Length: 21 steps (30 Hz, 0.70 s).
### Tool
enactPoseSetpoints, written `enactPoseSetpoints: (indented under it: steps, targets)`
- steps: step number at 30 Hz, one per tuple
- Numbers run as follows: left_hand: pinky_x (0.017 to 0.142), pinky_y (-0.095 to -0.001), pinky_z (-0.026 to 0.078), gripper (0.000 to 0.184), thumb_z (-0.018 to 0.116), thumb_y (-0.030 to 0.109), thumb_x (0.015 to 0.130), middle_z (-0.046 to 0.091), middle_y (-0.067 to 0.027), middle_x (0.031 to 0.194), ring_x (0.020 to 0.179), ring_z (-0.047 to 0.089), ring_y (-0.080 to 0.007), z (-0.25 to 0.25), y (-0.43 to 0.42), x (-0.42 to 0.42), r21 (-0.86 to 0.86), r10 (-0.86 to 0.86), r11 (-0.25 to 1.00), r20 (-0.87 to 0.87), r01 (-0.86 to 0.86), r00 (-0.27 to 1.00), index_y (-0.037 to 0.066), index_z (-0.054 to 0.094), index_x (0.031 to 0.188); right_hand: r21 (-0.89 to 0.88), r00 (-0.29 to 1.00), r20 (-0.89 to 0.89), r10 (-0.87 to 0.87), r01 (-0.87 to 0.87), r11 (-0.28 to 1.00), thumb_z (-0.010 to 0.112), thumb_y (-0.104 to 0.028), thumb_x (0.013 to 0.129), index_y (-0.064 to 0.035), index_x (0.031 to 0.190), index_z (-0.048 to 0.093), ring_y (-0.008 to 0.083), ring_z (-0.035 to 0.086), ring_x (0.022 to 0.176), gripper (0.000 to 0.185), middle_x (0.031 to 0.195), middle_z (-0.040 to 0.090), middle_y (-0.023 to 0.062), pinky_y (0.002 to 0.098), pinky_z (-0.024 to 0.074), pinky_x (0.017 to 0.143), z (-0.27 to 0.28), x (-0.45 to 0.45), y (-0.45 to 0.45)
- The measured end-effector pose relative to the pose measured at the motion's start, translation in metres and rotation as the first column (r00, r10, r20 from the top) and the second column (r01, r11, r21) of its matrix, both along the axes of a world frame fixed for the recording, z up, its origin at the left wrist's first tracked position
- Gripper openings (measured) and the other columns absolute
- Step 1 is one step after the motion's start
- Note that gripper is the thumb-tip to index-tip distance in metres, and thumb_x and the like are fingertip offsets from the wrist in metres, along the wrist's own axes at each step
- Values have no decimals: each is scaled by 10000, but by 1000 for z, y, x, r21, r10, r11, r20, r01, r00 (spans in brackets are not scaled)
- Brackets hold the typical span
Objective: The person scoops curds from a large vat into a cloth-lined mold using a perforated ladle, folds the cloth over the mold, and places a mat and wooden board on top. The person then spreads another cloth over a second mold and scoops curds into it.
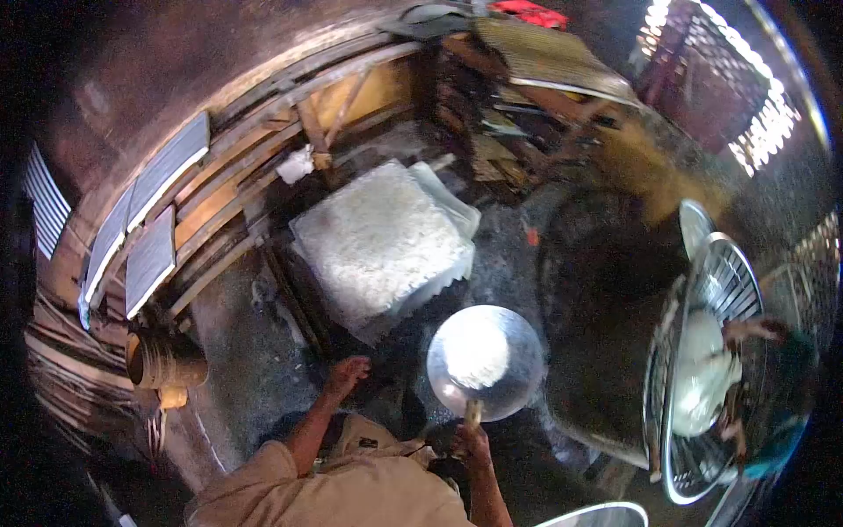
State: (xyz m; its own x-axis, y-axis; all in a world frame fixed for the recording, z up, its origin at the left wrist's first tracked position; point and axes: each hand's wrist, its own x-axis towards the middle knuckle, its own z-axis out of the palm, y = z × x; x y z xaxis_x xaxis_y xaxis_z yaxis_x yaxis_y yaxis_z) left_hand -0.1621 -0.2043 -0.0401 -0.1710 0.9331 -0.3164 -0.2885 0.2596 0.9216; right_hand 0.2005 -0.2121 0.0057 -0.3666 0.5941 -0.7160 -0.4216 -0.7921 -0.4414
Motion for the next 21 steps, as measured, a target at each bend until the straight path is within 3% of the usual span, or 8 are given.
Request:
enactPoseSetpoints:
  steps: [4,7,9,12,15,17,19,21]
  targets:
    - [767,-361,453,457,526,401,839,530,-108,1104,911,555,-217,34,-20,-74,-287,194,942,38,-175,980,59,518,1143,-89,969,136,205,-194,977,573,-158,789,-94,862,461,111,442,467,148,609,433,6,245,393,378,-21,-90,95]
    - [734,-346,452,460,529,418,832,558,-86,1026,868,561,-194,60,-40,-105,-520,354,757,-181,-395,917,70,522,1133,-211,973,-63,220,-228,951,576,-204,794,-82,885,476,119,455,474,182,616,451,10,256,405,388,-53,-144,145]
    - [688,-323,451,414,523,391,840,576,-60,934,813,565,-166,46,-67,-117,-608,466,637,-186,-474,865,77,529,1110,-200,907,184,378,-342,918,581,-247,795,-71,848,508,146,462,463,198,618,479,23,296,414,390,-110,-178,174]
    - [650,-300,446,370,518,356,845,583,-50,882,774,566,-146,49,-90,-104,-535,541,646,-182,-544,821,79,537,1090,-251,940,197,277,-225,941,596,-274,787,-75,781,526,173,463,457,211,606,486,37,331,408,390,-135,-216,206]
    - [652,-290,444,349,509,337,849,582,-59,894,776,566,-146,39,-100,-92,-574,643,597,-75,-560,762,75,538,1078,-220,874,241,423,-375,900,551,-322,811,-84,743,537,191,467,467,248,592,484,58,347,388,389,-129,-239,246]
    - [649,-302,438,348,506,332,849,580,-62,895,773,570,-135,27,-106,-87,-572,710,611,91,-547,698,78,537,1084,-150,883,344,320,-285,947,474,-398,843,-84,723,528,181,457,460,340,586,471,70,335,364,381,-115,-259,258]
    - [657,-312,437,361,508,347,848,578,-62,906,774,573,-138,27,-93,-79,-544,681,616,7,-569,732,80,538,1089,-55,828,452,333,-346,936,376,-625,805,-93,757,537,203,434,400,558,499,439,66,327,346,348,-149,-260,288]
    - [665,-323,436,375,510,361,847,576,-62,916,775,575,-141,22,-80,-77,-514,651,621,-81,-591,754,82,538,1095,-34,811,510,287,-314,949,415,-576,799,-95,782,538,196,458,451,496,556,466,61,338,364,383,-168,-252,323]
